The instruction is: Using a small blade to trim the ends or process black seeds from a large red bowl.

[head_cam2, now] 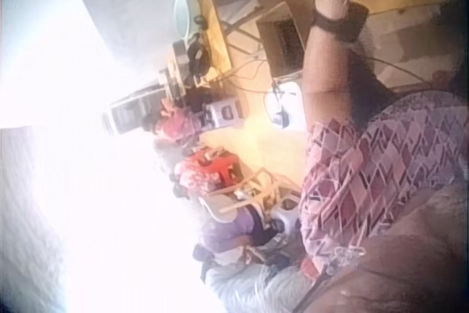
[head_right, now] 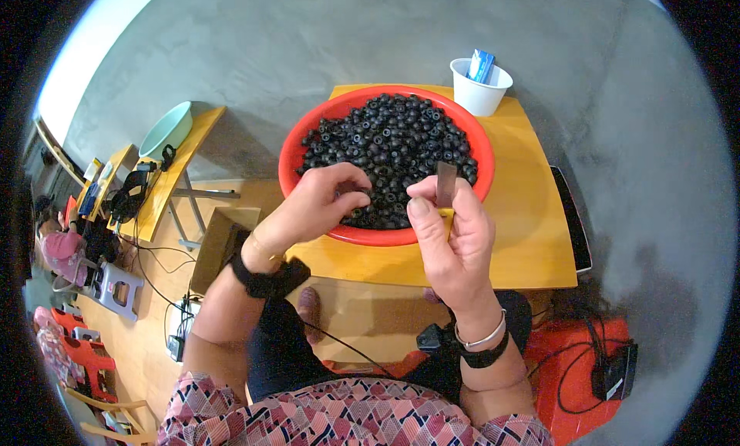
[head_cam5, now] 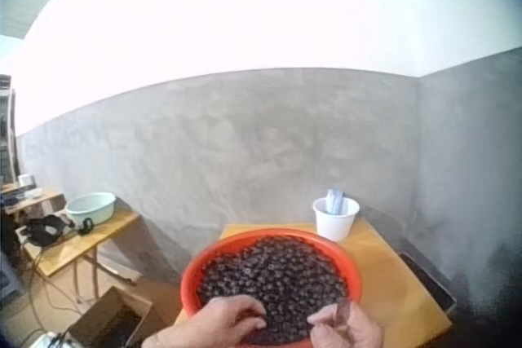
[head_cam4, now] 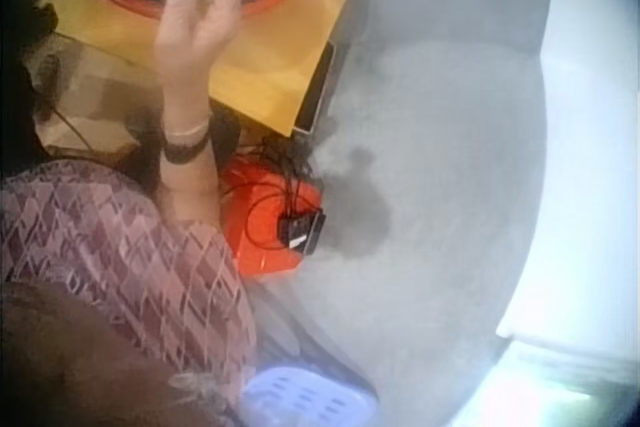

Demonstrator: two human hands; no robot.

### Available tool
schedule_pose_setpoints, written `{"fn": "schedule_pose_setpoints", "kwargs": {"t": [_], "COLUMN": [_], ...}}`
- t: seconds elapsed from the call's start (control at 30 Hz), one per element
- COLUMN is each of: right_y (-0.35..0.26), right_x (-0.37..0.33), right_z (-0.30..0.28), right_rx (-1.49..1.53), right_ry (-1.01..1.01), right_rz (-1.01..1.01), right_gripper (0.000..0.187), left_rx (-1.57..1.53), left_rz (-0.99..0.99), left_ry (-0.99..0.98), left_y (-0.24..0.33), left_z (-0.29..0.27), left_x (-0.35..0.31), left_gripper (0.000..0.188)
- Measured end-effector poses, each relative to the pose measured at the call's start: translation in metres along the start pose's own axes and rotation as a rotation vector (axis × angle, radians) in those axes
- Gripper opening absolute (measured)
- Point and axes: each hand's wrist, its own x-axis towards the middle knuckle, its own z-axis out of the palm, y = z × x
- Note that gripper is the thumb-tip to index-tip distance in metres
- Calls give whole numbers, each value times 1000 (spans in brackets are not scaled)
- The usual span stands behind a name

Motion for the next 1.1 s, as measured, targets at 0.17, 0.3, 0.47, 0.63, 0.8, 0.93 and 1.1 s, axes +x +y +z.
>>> {"fn": "schedule_pose_setpoints", "kwargs": {"t": [0.17,0.3,0.47,0.63,0.8,0.93,1.1], "right_y": [-8,-1,3,6,7,9,9], "right_x": [-6,-11,-10,-13,-14,-12,-7], "right_z": [15,30,45,52,57,52,47], "right_rx": [67,-123,-331,-362,-404,-441,-430], "right_ry": [-172,-244,-315,-368,-394,-435,-496], "right_rz": [126,126,-97,-131,-172,-232,-245], "right_gripper": [23,14,13,18,24,27,26], "left_rx": [-1436,-1740,-1881,-1920,-1901,-1875,-1879], "left_rz": [-43,-2,-42,-126,-130,-191,-282], "left_ry": [80,150,152,142,133,178,48], "left_y": [16,15,11,5,9,14,10], "left_z": [11,25,29,29,34,37,29], "left_x": [-51,-73,-85,-87,-86,-86,-87], "left_gripper": [18,23,28,27,24,24,22]}}
